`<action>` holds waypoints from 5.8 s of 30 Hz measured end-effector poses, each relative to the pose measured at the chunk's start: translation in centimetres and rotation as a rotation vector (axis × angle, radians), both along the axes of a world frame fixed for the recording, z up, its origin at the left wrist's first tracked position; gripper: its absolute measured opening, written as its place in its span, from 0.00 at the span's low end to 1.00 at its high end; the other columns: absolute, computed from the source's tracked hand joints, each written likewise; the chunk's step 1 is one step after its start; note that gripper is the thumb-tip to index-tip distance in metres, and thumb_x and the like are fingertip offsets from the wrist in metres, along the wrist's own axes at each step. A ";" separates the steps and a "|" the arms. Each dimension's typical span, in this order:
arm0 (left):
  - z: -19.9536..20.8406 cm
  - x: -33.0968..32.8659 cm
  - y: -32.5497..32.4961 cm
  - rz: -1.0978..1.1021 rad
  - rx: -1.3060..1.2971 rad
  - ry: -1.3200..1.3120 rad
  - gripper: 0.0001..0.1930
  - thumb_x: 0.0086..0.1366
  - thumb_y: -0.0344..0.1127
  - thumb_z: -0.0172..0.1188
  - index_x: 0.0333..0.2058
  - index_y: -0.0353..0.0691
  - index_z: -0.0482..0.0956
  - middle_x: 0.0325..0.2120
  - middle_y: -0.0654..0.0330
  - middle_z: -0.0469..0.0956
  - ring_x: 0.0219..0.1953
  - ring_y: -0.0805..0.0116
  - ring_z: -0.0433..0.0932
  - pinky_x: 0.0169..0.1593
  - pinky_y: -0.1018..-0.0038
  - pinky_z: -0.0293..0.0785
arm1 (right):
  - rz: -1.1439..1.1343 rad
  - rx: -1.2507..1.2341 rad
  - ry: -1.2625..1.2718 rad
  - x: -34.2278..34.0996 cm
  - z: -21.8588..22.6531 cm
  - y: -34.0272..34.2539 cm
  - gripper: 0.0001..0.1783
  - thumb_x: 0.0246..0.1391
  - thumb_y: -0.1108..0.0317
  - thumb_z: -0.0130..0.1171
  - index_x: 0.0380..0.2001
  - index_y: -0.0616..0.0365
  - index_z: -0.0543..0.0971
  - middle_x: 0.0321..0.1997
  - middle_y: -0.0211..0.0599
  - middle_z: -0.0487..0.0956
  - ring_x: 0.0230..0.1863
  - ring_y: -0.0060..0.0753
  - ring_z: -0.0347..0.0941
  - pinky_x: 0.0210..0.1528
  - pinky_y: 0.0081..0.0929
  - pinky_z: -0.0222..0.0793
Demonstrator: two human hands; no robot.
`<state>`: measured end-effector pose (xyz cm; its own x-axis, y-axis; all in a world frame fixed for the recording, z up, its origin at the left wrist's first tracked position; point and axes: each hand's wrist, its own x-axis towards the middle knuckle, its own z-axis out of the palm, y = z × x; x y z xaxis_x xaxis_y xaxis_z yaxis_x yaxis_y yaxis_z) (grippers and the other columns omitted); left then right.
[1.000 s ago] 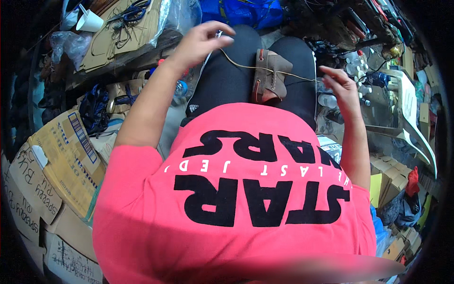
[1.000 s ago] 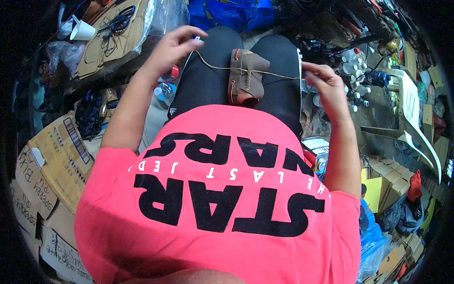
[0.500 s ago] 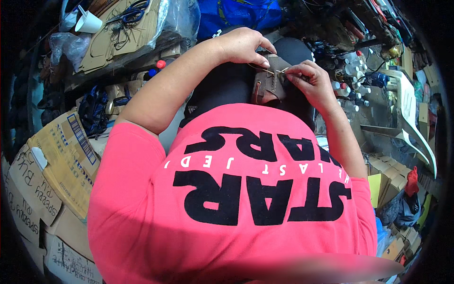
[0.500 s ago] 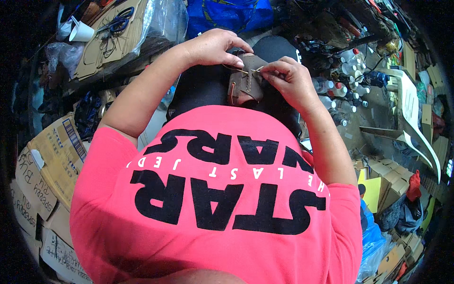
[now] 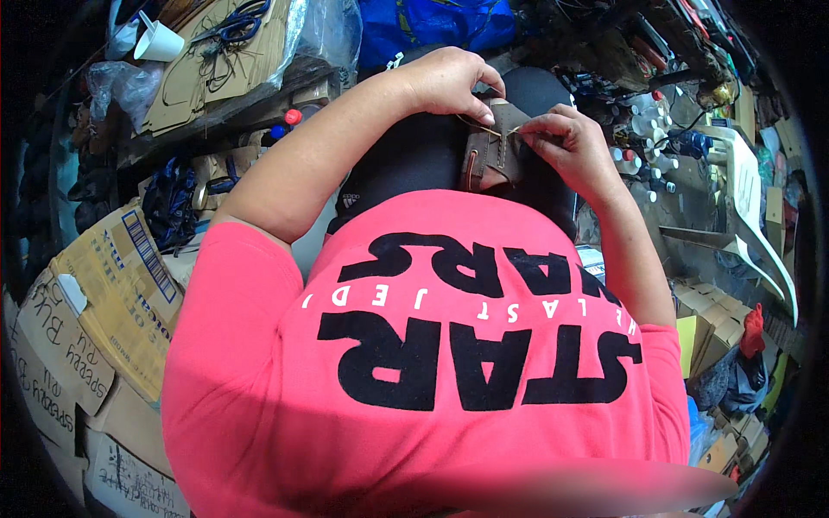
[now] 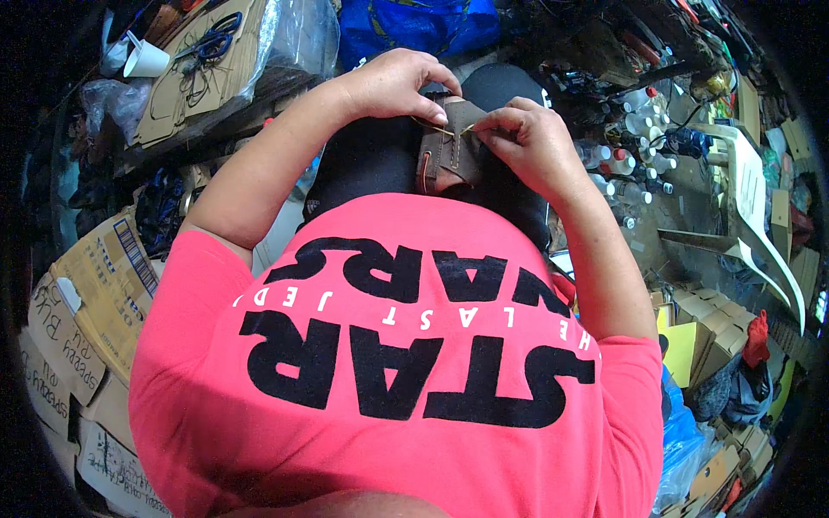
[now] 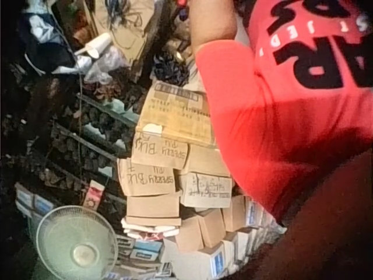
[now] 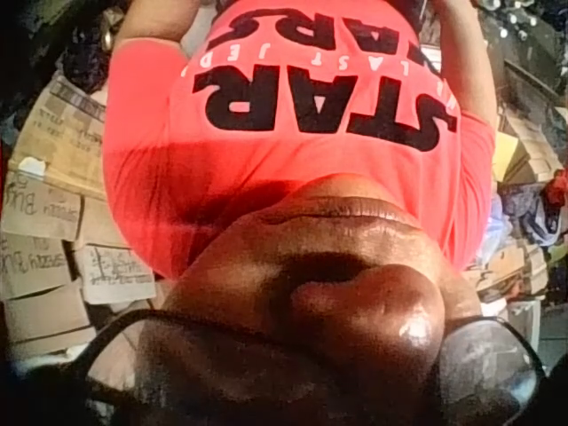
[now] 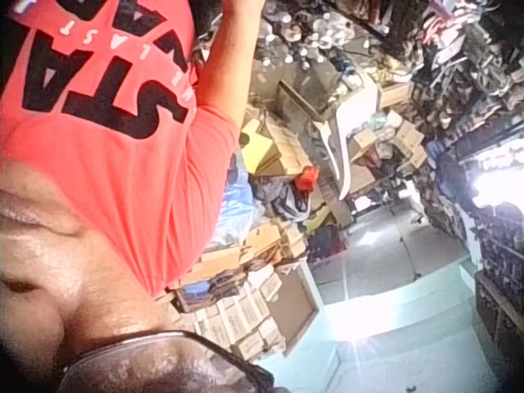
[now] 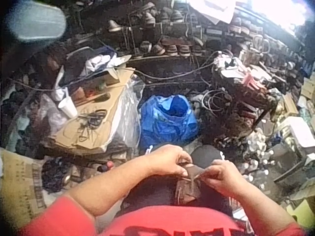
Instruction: Hand stitching a leather shoe upper component using a needle and thread.
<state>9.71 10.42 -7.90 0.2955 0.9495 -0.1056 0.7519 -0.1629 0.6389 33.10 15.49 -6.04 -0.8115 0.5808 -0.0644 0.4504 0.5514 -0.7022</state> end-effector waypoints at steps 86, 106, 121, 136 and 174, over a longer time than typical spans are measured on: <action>-2.7 1.2 -6.1 0.223 0.447 -0.186 0.11 0.51 0.30 0.66 0.34 0.53 0.86 0.25 0.67 0.76 0.35 0.66 0.72 0.41 0.71 0.66 | 0.019 -0.078 0.238 -0.1 -1.8 2.5 0.08 0.48 0.69 0.66 0.33 0.58 0.82 0.28 0.29 0.77 0.32 0.23 0.72 0.39 0.20 0.68; -2.8 1.2 -5.4 0.186 0.430 -0.112 0.12 0.53 0.30 0.64 0.35 0.55 0.86 0.22 0.64 0.73 0.31 0.63 0.70 0.37 0.69 0.66 | 0.331 0.574 -0.047 -1.1 -0.3 1.9 0.06 0.47 0.68 0.58 0.29 0.55 0.75 0.32 0.37 0.75 0.42 0.41 0.72 0.52 0.34 0.61; -2.5 1.9 -4.8 0.166 0.437 -0.100 0.12 0.51 0.28 0.64 0.34 0.54 0.86 0.22 0.63 0.73 0.31 0.63 0.70 0.37 0.68 0.66 | 0.339 0.587 0.032 -2.3 0.5 2.4 0.07 0.49 0.67 0.57 0.31 0.57 0.74 0.32 0.38 0.75 0.44 0.44 0.71 0.53 0.37 0.61; -3.0 2.1 -5.8 0.263 0.448 -0.128 0.09 0.49 0.30 0.67 0.32 0.50 0.85 0.23 0.67 0.77 0.34 0.64 0.73 0.42 0.68 0.67 | 0.122 0.106 0.120 0.1 -1.7 1.5 0.10 0.43 0.72 0.67 0.33 0.52 0.84 0.27 0.37 0.78 0.29 0.36 0.76 0.32 0.29 0.71; 0.3 -5.6 -10.9 0.185 0.195 0.228 0.02 0.58 0.27 0.53 0.29 0.41 0.74 0.24 0.62 0.76 0.30 0.64 0.76 0.38 0.69 0.66 | 0.187 0.372 -0.218 4.8 -1.3 2.9 0.02 0.50 0.71 0.59 0.29 0.53 0.77 0.24 0.32 0.78 0.32 0.36 0.74 0.50 0.32 0.62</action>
<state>4.09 -0.50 -7.64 0.1061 0.9936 0.0390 0.8999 -0.1126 0.4212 37.87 18.43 -7.35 -0.8951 0.4418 -0.0602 0.4344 0.8336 -0.3412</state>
